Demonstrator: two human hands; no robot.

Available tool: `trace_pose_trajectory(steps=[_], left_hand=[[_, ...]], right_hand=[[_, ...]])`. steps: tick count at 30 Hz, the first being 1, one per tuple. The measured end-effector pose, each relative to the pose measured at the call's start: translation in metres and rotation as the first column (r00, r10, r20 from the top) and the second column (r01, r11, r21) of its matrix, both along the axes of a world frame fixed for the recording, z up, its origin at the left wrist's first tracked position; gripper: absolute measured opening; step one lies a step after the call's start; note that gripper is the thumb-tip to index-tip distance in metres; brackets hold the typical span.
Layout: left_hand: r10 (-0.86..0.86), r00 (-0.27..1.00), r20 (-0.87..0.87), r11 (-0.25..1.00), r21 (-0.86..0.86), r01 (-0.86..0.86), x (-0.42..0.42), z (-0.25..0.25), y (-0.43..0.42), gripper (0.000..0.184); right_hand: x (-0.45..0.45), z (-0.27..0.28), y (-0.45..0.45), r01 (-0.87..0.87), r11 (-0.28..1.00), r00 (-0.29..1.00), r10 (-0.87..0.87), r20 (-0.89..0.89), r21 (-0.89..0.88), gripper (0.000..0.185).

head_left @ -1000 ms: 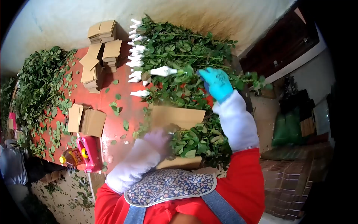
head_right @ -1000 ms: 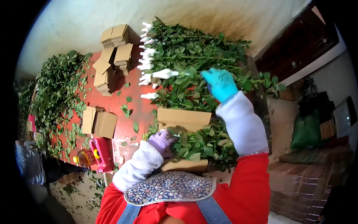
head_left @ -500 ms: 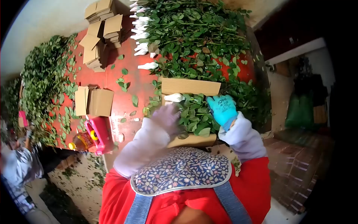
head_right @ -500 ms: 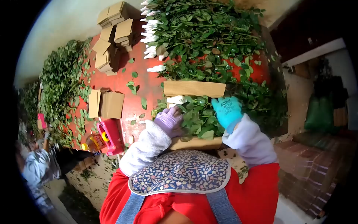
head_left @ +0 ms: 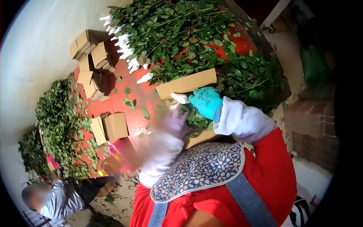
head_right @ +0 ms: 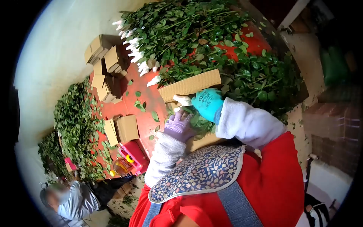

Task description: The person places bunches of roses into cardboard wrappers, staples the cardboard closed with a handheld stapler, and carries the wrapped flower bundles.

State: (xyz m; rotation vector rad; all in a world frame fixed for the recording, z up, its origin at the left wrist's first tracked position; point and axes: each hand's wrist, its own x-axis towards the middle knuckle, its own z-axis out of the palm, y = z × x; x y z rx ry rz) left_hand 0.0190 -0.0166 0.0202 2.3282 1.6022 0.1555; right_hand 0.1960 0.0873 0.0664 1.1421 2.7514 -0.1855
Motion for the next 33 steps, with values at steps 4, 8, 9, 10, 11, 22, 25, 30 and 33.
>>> trace_pose_trajectory(steps=[4, 8, 9, 10, 11, 22, 25, 30, 33], left_hand=[[0.063, 0.998, 0.001, 0.993, -0.1, -0.063, 0.004, 0.005, 0.002, 0.076], [0.047, 0.997, -0.066, 0.998, -0.038, -0.049, 0.009, 0.012, 0.001, 0.072], [0.041, 0.995, -0.09, 0.999, -0.011, -0.042, 0.01, 0.015, 0.001, 0.071], [0.039, 0.995, -0.092, 0.999, -0.008, -0.04, 0.01, 0.009, 0.001, 0.071], [0.013, 0.997, -0.082, 0.999, 0.038, -0.01, 0.008, -0.002, 0.001, 0.07], [0.253, 0.821, 0.512, 0.869, 0.253, -0.426, -0.015, 0.059, 0.019, 0.041], [0.251, 0.936, 0.247, 0.909, 0.274, -0.316, -0.014, 0.053, 0.034, 0.042], [0.041, 0.905, 0.423, 0.872, 0.427, -0.239, -0.022, 0.033, 0.04, 0.019], [0.186, 0.697, 0.693, 0.815, 0.286, -0.503, -0.06, 0.025, 0.028, 0.013]], right_hand=[[0.018, 0.013, 0.013, 0.05, 0.997, 0.997, -0.053, -0.059, -0.06, 0.021], [0.009, 0.017, 0.011, 0.133, 0.976, 0.988, -0.117, 0.099, -0.171, 0.038], [0.0, 0.014, 0.014, 0.117, 0.968, 0.982, -0.079, 0.173, -0.223, 0.041], [-0.003, -0.016, 0.009, 0.058, 0.994, 0.993, -0.048, 0.109, -0.091, 0.032], [-0.002, -0.03, 0.007, 0.054, 0.996, 0.997, -0.05, 0.062, -0.074, 0.032], [0.027, -0.028, 0.009, 0.026, 0.99, 0.965, -0.062, -0.256, -0.142, 0.037], [0.028, -0.04, 0.009, 0.0, 0.997, 0.954, -0.022, -0.299, -0.074, 0.04], [0.032, -0.053, 0.013, -0.031, 0.996, 0.912, -0.006, -0.41, -0.083, 0.038], [0.033, -0.063, 0.015, 0.057, 0.964, 0.908, -0.159, -0.388, -0.261, 0.035]])
